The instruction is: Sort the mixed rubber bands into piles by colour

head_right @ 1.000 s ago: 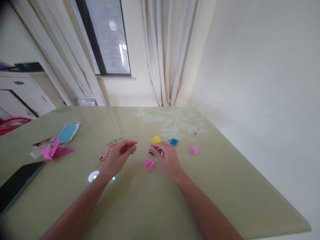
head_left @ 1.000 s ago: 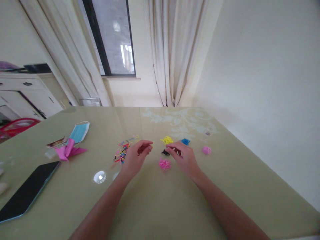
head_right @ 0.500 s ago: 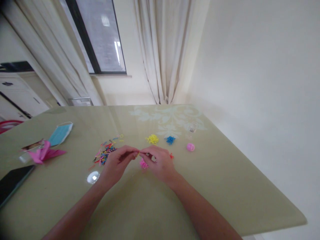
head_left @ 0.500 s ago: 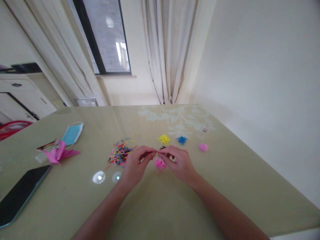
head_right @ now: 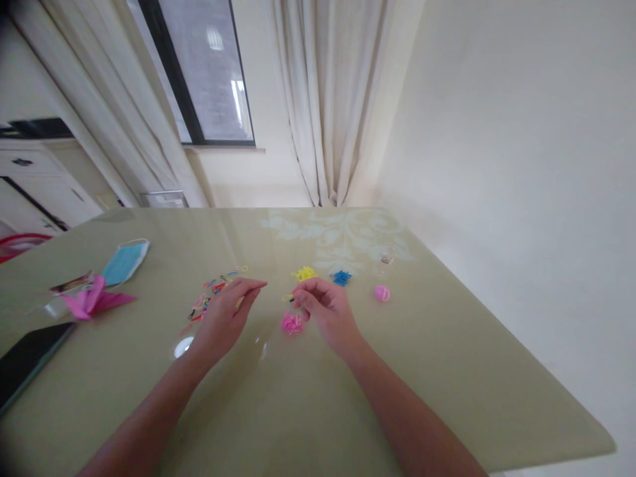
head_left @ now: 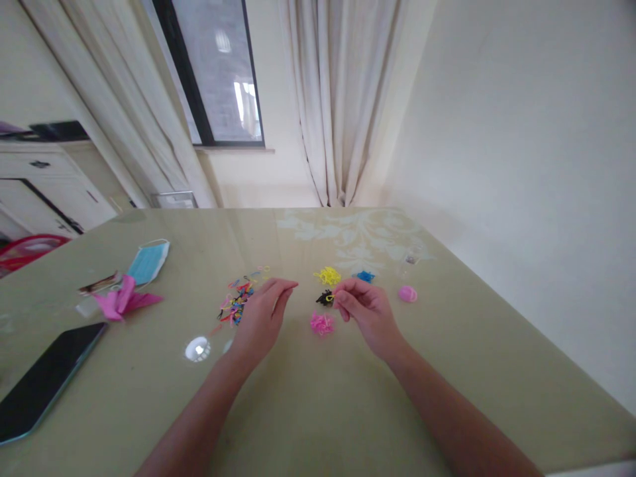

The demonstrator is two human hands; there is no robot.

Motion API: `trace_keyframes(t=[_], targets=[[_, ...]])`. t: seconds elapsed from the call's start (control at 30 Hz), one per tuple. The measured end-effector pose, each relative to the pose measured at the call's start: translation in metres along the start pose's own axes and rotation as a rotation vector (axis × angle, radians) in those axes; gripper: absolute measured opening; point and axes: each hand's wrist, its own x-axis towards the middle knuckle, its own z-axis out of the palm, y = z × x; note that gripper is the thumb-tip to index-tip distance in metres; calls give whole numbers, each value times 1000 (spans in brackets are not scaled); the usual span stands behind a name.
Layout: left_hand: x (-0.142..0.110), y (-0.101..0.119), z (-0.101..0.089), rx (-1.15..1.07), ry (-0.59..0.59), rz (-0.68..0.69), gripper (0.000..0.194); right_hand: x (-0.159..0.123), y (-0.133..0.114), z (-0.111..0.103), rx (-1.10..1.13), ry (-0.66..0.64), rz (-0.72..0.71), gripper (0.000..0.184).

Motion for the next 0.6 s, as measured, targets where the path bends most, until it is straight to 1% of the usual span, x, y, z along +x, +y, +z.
trace_keyframes(t=[0.07,0.17,0.23,0.3,0.37,0.43,0.5,0.57,0.6], targets=[[2,-13,-4,248,-10,-45,30,0,0,-1,76,7,22,37],[1,-28,-6,583,-98,-176,31,1,2,-3,102,4,25,38],[0,-33,-6,711,-174,-243,32,3,2,-5,89,4,8,36],[0,-36,-5,754,-234,-271,32,5,3,-9,26,27,-19,35],[2,-38,-4,747,-256,-272,34,6,5,-16,-159,65,-67,32],[5,-41,-3,717,-248,-257,35,9,8,-26,-475,90,-158,27],[8,-44,-3,688,-228,-239,34,14,13,-34,-819,84,-240,22],[9,-45,-2,665,-210,-231,32,23,18,-39,-1076,67,-250,21],[10,-45,-2,657,-203,-231,32,29,21,-39,-1157,61,-228,21]])
